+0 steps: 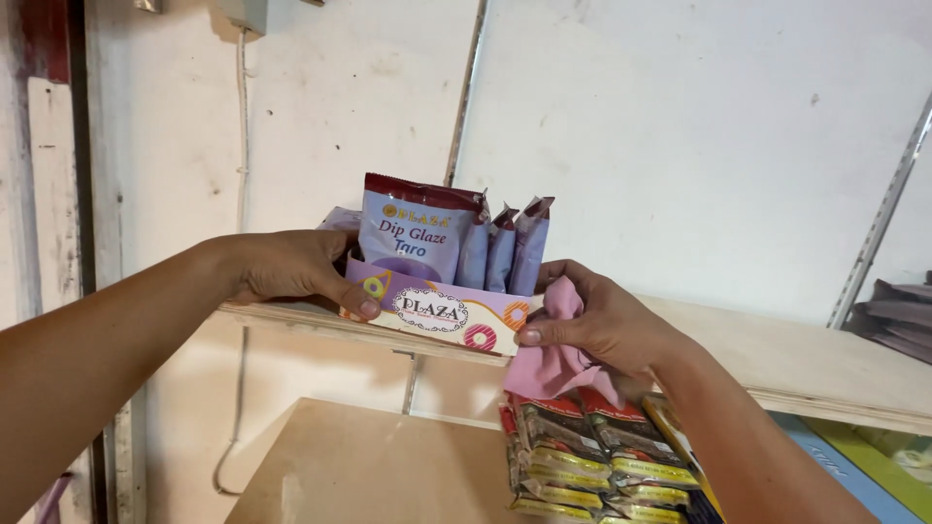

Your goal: Restocking packets of dip glaze onto store shelves and organizing the display.

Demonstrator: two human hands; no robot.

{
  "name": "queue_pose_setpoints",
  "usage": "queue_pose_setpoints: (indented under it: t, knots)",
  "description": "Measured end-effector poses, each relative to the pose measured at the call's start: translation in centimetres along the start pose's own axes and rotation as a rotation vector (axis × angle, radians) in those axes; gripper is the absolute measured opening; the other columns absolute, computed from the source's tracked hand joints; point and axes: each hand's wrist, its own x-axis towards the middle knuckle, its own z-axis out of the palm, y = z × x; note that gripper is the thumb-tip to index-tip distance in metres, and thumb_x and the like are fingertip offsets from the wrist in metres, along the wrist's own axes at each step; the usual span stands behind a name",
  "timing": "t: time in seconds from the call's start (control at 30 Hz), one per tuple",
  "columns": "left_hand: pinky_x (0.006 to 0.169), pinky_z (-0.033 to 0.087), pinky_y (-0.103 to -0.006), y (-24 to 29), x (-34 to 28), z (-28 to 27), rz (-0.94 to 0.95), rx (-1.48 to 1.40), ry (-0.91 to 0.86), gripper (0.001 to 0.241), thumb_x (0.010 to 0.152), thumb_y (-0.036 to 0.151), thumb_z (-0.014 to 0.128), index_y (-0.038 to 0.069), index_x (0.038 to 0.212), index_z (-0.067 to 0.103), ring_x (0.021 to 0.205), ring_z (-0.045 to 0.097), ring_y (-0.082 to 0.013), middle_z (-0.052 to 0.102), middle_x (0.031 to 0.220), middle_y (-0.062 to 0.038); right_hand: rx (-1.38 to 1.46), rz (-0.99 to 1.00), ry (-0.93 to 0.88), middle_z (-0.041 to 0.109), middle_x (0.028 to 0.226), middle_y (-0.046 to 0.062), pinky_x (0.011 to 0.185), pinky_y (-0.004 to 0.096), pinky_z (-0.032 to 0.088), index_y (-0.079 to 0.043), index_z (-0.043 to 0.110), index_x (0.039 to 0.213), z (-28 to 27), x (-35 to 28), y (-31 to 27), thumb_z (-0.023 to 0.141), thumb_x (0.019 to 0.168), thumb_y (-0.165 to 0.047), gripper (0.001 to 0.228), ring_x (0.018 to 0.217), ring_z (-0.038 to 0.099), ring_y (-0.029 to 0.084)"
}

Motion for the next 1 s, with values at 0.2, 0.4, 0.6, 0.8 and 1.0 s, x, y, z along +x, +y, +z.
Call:
queue_pose_setpoints:
  t: [0.2, 0.4, 0.6, 0.8, 1.0]
  knots:
    - [0.114, 0.043, -0.0441, -6.9, 0.6, -4.1, 0.050, -0.120, 0.052, 0.087, 0.092, 0.072, 0.046, 0.016, 0.159, 0.049, 0.139, 0.054, -0.0325, 0.056, 0.152, -0.015, -0.084, 0.171, -0.046, 0.074, 0.102, 0.020, 0.074, 0.051, 0.065, -0.006, 0.056, 0.151, 1.1, 1.0, 0.0, 0.094, 0.067, -0.018, 0.093, 0.084, 0.072, 0.038]
    - [0.123, 0.035, -0.0442, -4.9, -0.5, -3.1, -0.087, -0.075, 0.197, 0.091, 0.091, 0.080, 0.021, 0.019, 0.157, 0.037, 0.149, 0.047, -0.0258, 0.050, 0.157, -0.013, -0.173, 0.180, -0.012, 0.075, 0.103, 0.018, 0.088, 0.040, 0.060, -0.003, 0.057, 0.142, 2.3, 1.2, -1.6, 0.092, 0.063, -0.026, 0.089, 0.099, 0.073, 0.028]
    - [0.124, 0.020, -0.0471, -5.7, -0.4, -3.2, -0.014, -0.049, 0.268, 0.095, 0.087, 0.078, 0.010, 0.019, 0.159, 0.030, 0.155, 0.024, -0.0223, 0.036, 0.164, -0.007, -0.027, 0.235, -0.069, 0.077, 0.128, 0.016, 0.094, 0.032, 0.057, -0.004, 0.055, 0.140, 4.3, 0.6, -3.8, 0.091, 0.061, -0.028, 0.090, 0.115, 0.073, 0.022]
    - [0.119, 0.042, -0.0496, -7.7, 1.2, -3.7, 0.166, -0.220, 0.156, 0.096, 0.096, 0.075, 0.015, 0.003, 0.146, 0.054, 0.140, 0.059, -0.0312, 0.064, 0.145, -0.019, -0.120, 0.035, -0.213, 0.064, 0.139, 0.014, 0.108, 0.030, 0.046, 0.000, 0.050, 0.145, 4.0, 5.1, -0.5, 0.088, 0.068, -0.032, 0.092, 0.130, 0.064, 0.019]
    - [0.110, 0.045, -0.0439, -3.9, -1.8, -2.2, -0.034, -0.032, 0.204, 0.079, 0.094, 0.071, 0.023, 0.020, 0.147, 0.051, 0.125, 0.067, -0.0265, 0.071, 0.132, -0.013, -0.250, 0.048, -0.240, 0.064, 0.146, 0.015, 0.118, 0.034, 0.037, -0.005, 0.044, 0.148, 5.8, 6.3, -2.0, 0.084, 0.067, -0.044, 0.098, 0.138, 0.057, 0.021]
